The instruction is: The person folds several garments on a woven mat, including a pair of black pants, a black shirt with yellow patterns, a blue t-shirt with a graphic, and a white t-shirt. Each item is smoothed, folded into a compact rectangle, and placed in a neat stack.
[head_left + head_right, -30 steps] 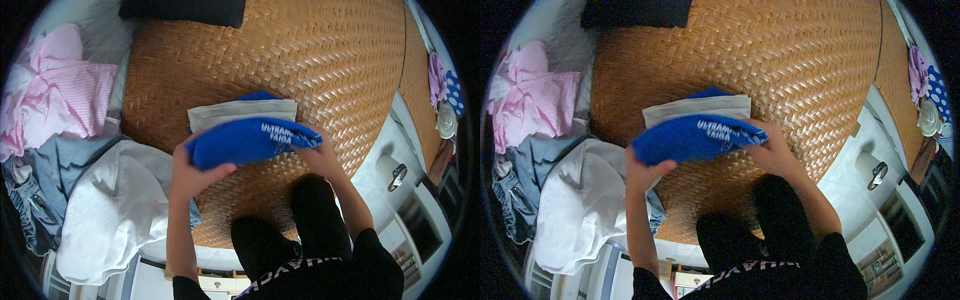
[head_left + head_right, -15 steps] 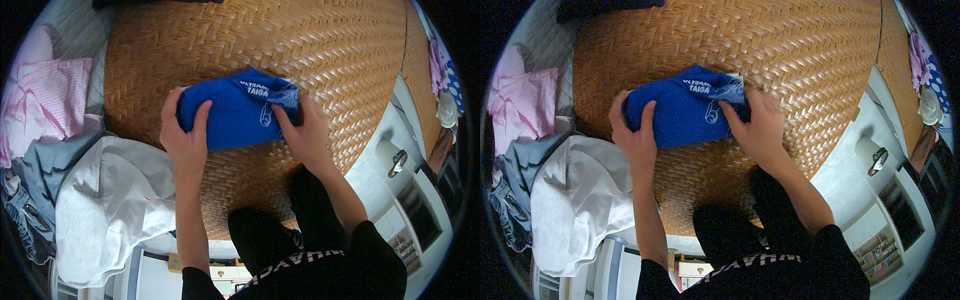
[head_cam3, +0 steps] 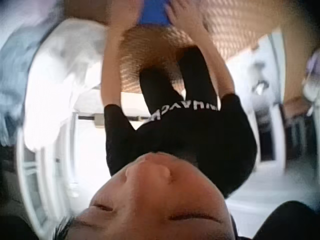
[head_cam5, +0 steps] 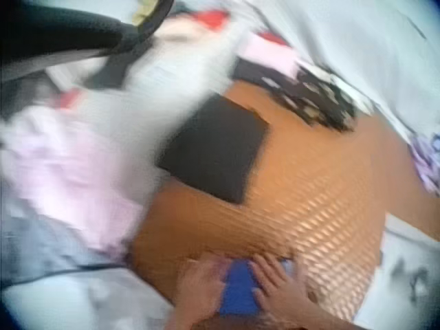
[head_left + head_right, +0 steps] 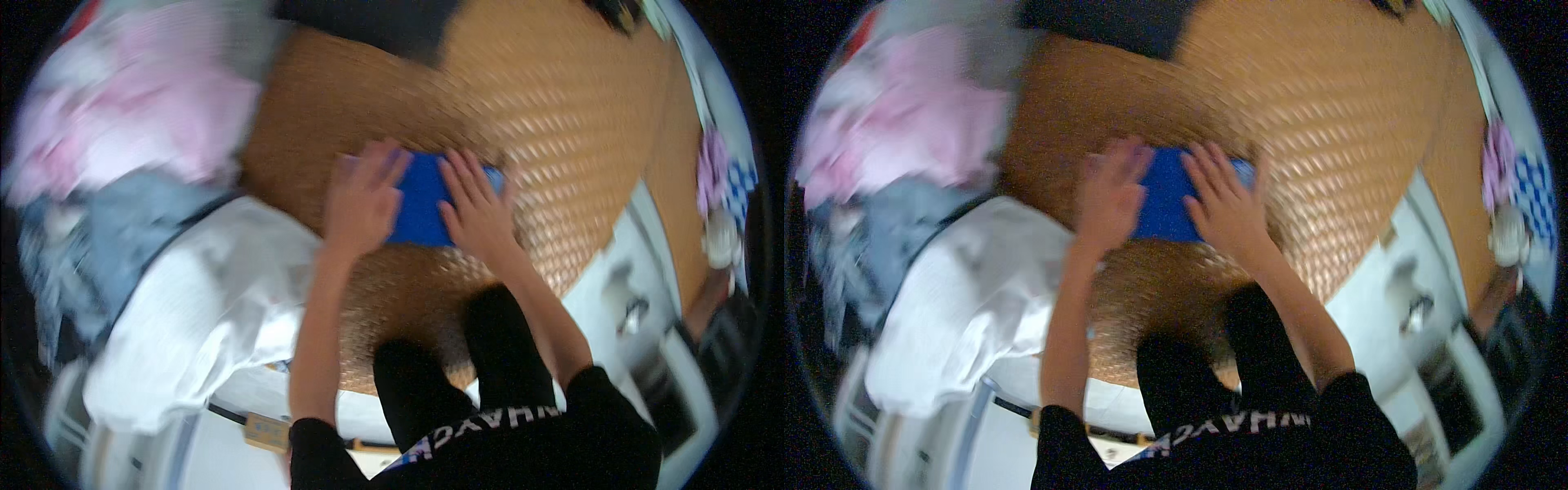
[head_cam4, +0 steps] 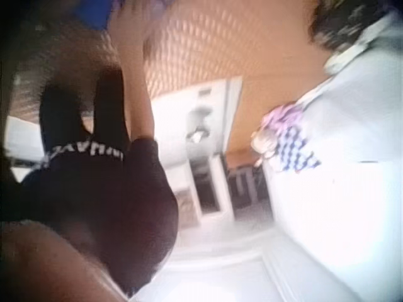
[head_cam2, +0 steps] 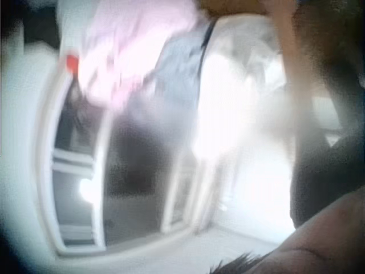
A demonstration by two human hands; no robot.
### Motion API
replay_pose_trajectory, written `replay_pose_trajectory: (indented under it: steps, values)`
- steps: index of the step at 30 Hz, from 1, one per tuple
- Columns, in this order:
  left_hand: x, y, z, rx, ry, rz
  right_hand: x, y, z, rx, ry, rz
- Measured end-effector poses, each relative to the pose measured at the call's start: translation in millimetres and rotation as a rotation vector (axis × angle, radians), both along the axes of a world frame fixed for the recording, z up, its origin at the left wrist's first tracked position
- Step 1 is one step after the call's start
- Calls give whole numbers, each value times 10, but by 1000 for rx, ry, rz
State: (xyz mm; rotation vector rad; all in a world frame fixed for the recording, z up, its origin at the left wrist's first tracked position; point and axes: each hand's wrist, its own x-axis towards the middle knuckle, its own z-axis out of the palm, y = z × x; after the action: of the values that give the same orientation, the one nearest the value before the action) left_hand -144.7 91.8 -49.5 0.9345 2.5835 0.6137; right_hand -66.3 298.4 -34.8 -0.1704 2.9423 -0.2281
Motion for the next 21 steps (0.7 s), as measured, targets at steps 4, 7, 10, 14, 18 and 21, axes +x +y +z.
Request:
replay_pose_trajectory:
  steps: [4, 7, 10, 14, 18, 21]
  values:
    - [254, 23, 431, 296, 109, 335, 84, -151, 157, -158, -47, 271]
    - [784, -311, 1574, 556, -91, 372, 27, 376, 201, 72, -66, 288]
    - [1763, -1049, 2320, 390, -49, 710, -118, 396, 824, 396, -307, 35]
    - [2423, -2401, 2584, 510, 180, 1659, 336, 839, 911, 141, -376, -168]
    - [1773, -3828, 2836, 463, 360, 1840, 631, 220, 1511, -140, -752, -83]
    - [1420, -3942, 3408, -9, 60, 1547, 916, -489, 2386, -468, -682, 256]
